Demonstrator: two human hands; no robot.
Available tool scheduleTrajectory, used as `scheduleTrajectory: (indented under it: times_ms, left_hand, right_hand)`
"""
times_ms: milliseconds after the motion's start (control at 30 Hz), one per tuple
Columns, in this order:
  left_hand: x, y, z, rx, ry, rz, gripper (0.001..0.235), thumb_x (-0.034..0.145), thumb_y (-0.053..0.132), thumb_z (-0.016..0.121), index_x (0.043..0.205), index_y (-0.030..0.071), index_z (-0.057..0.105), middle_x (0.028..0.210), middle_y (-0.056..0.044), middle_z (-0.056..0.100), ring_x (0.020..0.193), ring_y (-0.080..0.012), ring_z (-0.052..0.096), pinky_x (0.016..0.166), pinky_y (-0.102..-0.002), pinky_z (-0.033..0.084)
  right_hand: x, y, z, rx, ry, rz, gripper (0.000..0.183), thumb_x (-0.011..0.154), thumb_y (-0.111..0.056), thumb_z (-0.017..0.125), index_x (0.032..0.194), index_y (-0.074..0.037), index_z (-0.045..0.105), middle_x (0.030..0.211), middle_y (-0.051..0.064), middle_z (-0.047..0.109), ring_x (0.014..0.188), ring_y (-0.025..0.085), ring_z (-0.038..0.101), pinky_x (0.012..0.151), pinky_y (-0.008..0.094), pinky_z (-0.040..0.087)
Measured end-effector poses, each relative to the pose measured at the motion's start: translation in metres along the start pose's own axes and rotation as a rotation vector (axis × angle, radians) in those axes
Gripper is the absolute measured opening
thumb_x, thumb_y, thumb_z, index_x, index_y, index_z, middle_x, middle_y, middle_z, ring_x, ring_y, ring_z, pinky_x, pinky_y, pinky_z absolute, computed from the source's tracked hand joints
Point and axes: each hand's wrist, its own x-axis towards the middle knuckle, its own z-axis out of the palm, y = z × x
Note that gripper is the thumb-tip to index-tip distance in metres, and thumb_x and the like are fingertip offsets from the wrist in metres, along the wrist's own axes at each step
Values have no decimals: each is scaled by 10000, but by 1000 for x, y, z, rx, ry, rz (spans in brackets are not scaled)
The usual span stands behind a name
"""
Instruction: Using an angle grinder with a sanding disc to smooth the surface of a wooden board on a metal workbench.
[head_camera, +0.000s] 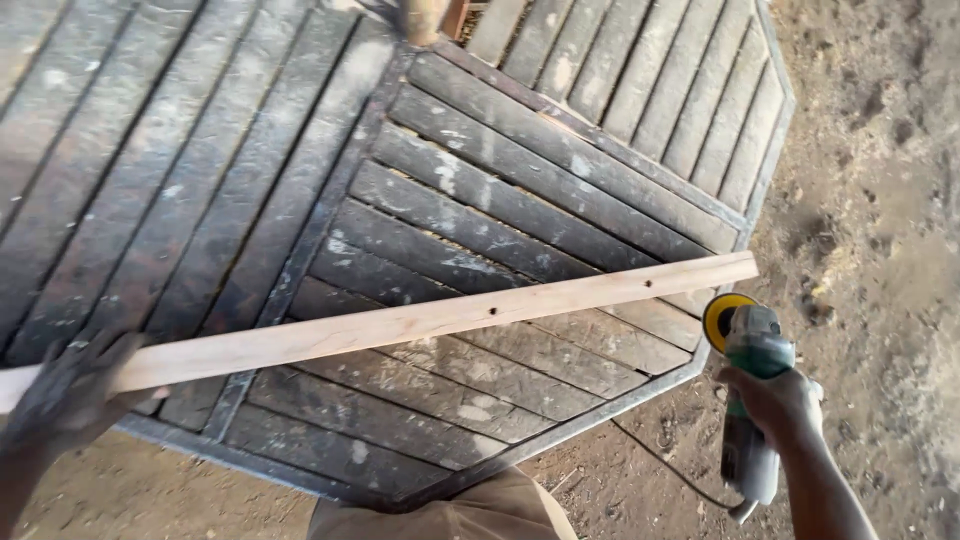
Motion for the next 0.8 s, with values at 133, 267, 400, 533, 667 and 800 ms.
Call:
scheduleTrajectory:
  times_ms: [133,267,400,533,667,800]
  left_hand:
    - [19,-17,-4,-214,-119,76,953,665,631,737,1482,199,505,1633,-62,443,1433,-317,491,1134,-495,398]
    - [40,-17,-33,-350,-342,71,1087,699,735,717,1571,176,386,1669,-144,313,1530,-338,307,1238,-472,227]
    - [44,-6,-73,-407,-374,85,1021,669,630,798,1509,158,460,1584,-165,426,1423,-369,426,1157,-479,355]
    - [49,-5,-69,-406,-389,137,1079,703,660,780,1550,114,395,1608,-185,387,1444,-368,402,1174,-456,333]
    - [49,-3,-91,-374,-393,164,1104,715,716,736,1568,118,371,1598,-145,422,1412,-347,437,1156,-445,351]
    - [50,-15,-81,-510,-164,281,745,629,634,839,1136,130,630,1141,-137,711,1134,-380,660,977,-504,526]
  right_hand:
    - [-104,-50,20,-154,-15,-118,524,675,-442,842,1017,-50,777,887,220,766,777,397,716,649,478,509]
    - [-189,-88,61,-247,-86,-284,681,638,-487,838,1174,-84,720,1025,243,789,943,445,734,789,499,538]
    - [-272,-134,111,-305,-145,-454,688,616,-477,851,1163,-101,673,1001,224,790,941,438,735,751,514,528]
    - [-360,-185,143,-375,-263,-608,687,639,-434,818,1230,-179,578,1033,185,775,939,443,724,736,541,528]
    - [-424,-222,178,-439,-382,-715,651,729,-338,843,1250,-153,501,1001,148,777,803,356,747,624,481,587]
    - [-460,-240,219,-505,-389,-792,662,696,-452,797,1234,-169,533,1075,222,747,1101,438,712,917,542,550]
